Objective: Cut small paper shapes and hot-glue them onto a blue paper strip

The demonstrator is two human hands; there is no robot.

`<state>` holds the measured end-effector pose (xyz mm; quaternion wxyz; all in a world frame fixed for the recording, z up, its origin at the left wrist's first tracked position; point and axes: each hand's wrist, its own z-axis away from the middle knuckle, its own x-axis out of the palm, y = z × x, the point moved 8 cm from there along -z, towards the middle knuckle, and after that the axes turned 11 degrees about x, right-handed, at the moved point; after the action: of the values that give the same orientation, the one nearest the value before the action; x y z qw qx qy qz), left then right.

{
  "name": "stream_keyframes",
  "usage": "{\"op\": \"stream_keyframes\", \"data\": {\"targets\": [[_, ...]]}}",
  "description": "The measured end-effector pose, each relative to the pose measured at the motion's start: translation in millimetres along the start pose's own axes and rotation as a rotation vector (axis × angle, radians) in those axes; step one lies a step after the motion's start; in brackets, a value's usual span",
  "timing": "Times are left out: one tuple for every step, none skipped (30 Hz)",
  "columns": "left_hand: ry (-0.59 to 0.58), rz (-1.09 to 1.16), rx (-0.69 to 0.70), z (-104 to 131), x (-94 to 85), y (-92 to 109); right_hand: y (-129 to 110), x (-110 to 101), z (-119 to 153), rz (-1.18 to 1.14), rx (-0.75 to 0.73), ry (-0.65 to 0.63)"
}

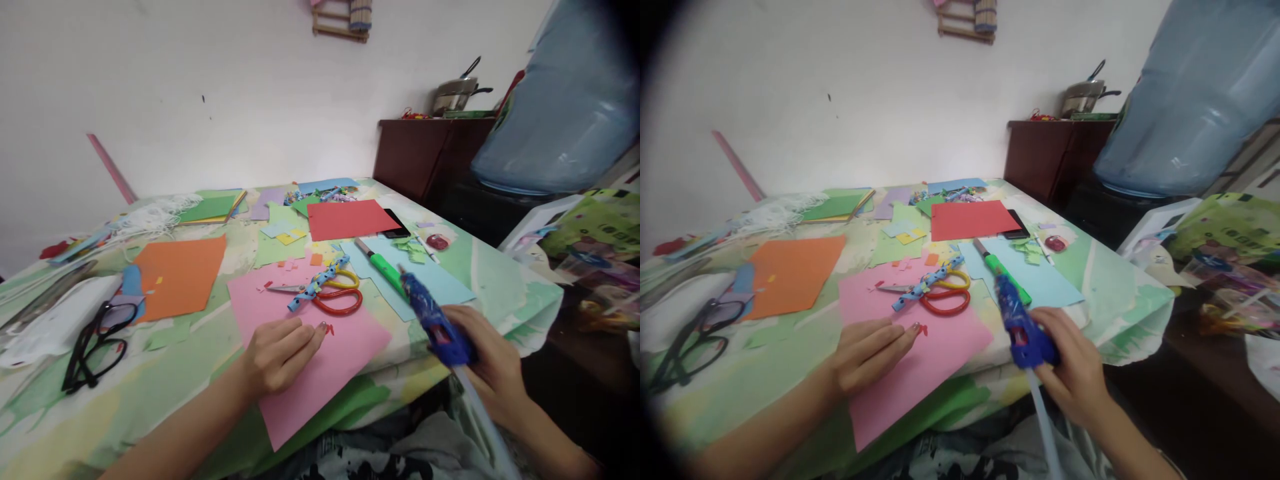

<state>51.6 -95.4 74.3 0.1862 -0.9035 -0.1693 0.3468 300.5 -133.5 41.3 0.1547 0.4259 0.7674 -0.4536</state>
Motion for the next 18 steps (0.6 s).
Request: {"op": "stream_keyframes", "data": {"targets": [[0.004,-0.006,0.002,-1,-0.7,0,9,-7,-8,0.176,0.017,0.073],[0.008,-0.011,0.001,-2,-1.5,0,21,-12,-16,0.339,0.072,0.124],[0.017,-0.019,-0.003,-2,-2.8,-1,36,-17,-23,0.481,0.143,0.165],[0.019,-0.026,-0.007,-3,-3.7,-1,50,-21,-28,0.598,0.212,0.190],[0.012,-0.031,-0.008,-4,-3.8,-2,65,-24,-32,0.685,0.271,0.203],[0.002,-0.034,-0.006,-5,-3.5,-2,78,-27,-35,0.744,0.317,0.211],[-0.005,-0.034,0.000,-5,-3.2,-2,90,-29,-38,0.778,0.351,0.211],[-0.010,-0.031,0.006,-6,-2.6,-1,101,-31,-40,0.796,0.377,0.208],[-0.013,-0.025,0.007,-5,-1.7,-1,110,-33,-42,0.806,0.397,0.204],[-0.011,-0.018,-0.003,-4,-0.6,-1,117,-35,-44,0.809,0.414,0.200],[-0.001,-0.012,-0.024,-2,0.2,-2,123,-35,-46,0.808,0.421,0.189],[0.008,-0.005,-0.054,0,1.5,-3,125,-36,-48,0.813,0.427,0.180],[0.016,0.004,-0.087,3,2.9,-5,125,-37,-49,0.831,0.432,0.184],[0.028,0.012,-0.122,5,3.9,-7,121,-38,-50,0.857,0.428,0.202],[0.045,0.023,-0.156,7,4.3,-9,112,-39,-50,0.885,0.415,0.242],[0.060,0.038,-0.192,8,4.7,-12,100,-40,-49,0.902,0.384,0.302],[0.073,0.059,-0.231,8,5.1,-15,82,-38,-48,0.878,0.316,0.353],[0.082,0.086,-0.268,8,5.8,-18,62,-33,-46,0.799,0.219,0.387]]}}
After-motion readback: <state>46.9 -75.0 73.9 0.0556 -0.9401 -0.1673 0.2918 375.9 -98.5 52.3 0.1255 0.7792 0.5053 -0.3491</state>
